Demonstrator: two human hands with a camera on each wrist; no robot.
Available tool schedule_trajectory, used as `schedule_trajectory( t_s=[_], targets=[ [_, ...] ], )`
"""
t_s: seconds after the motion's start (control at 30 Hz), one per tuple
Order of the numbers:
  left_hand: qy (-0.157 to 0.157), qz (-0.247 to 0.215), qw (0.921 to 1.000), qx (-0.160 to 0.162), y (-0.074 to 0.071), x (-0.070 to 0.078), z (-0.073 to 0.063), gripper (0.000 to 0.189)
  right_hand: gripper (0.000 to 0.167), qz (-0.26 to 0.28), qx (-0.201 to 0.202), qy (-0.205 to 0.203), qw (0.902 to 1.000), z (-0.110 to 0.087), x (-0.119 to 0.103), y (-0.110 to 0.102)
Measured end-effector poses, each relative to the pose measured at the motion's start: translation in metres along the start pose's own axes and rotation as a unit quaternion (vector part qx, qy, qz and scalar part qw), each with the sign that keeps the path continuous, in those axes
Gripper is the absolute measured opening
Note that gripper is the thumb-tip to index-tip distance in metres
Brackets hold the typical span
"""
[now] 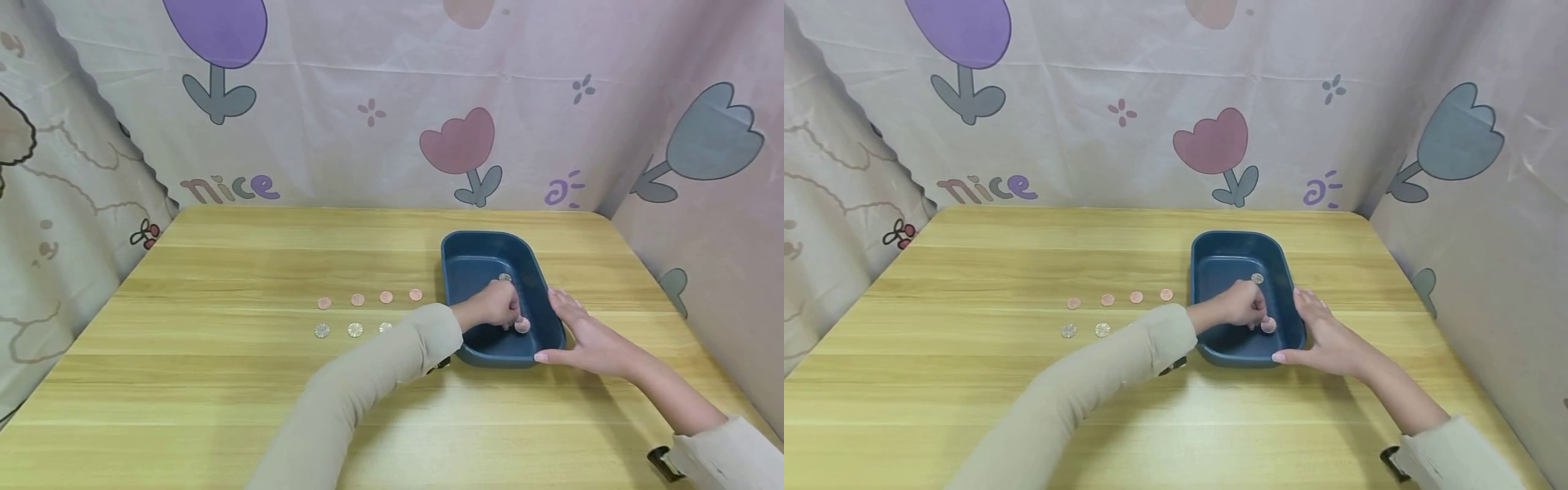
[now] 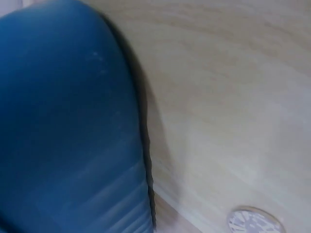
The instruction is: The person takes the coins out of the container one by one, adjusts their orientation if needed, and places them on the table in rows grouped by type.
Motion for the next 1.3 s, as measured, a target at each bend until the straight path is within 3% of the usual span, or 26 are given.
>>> schedule_trajectory(
  t_s=[0.13, 0.33, 0.47, 0.6, 0.77, 1.0, 1.3],
  targets=[
    [0.007, -0.040, 0.9991, 0.010, -0.005, -0.002, -0.007, 0.020, 0.109, -0.002, 0.000, 0.001, 1.0000, 0.000, 0.000, 0.000],
    [0.013, -0.128, 0.9916, 0.014, -0.014, -0.005, -0.021, 0.016, 0.109, -0.002, -0.007, 0.003, 1.0000, 0.000, -0.001, -0.001],
    [0.024, -0.149, 0.9882, 0.029, -0.023, -0.007, -0.031, 0.017, 0.110, -0.006, -0.011, 0.014, 0.9998, 0.001, -0.002, -0.001],
    [0.016, -0.173, 0.9838, 0.044, -0.031, -0.012, -0.042, 0.016, 0.111, -0.015, -0.011, 0.014, 0.9997, 0.002, -0.003, -0.001],
    [0.000, -0.209, 0.9760, 0.061, -0.040, -0.025, -0.053, 0.017, 0.111, -0.019, -0.007, 0.004, 0.9998, 0.002, -0.002, -0.001],
    [0.012, -0.254, 0.9634, 0.084, -0.053, -0.044, -0.067, 0.016, 0.110, -0.028, -0.010, 0.008, 0.9995, 0.001, -0.003, -0.002],
    [-0.017, -0.299, 0.9466, 0.119, -0.065, -0.075, -0.090, 0.014, 0.109, -0.032, -0.012, -0.002, 0.9994, 0.002, -0.004, -0.004]
  ],
)
Point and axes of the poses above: each hand's wrist, its own z-axis towards the middle knuckle, its own y-axis out of the palm, x = y × z, the point moved 2 cm from there along z, towards the middle knuckle, and after that the axes turned 11 degrees about -y, right-handed, at the moved point
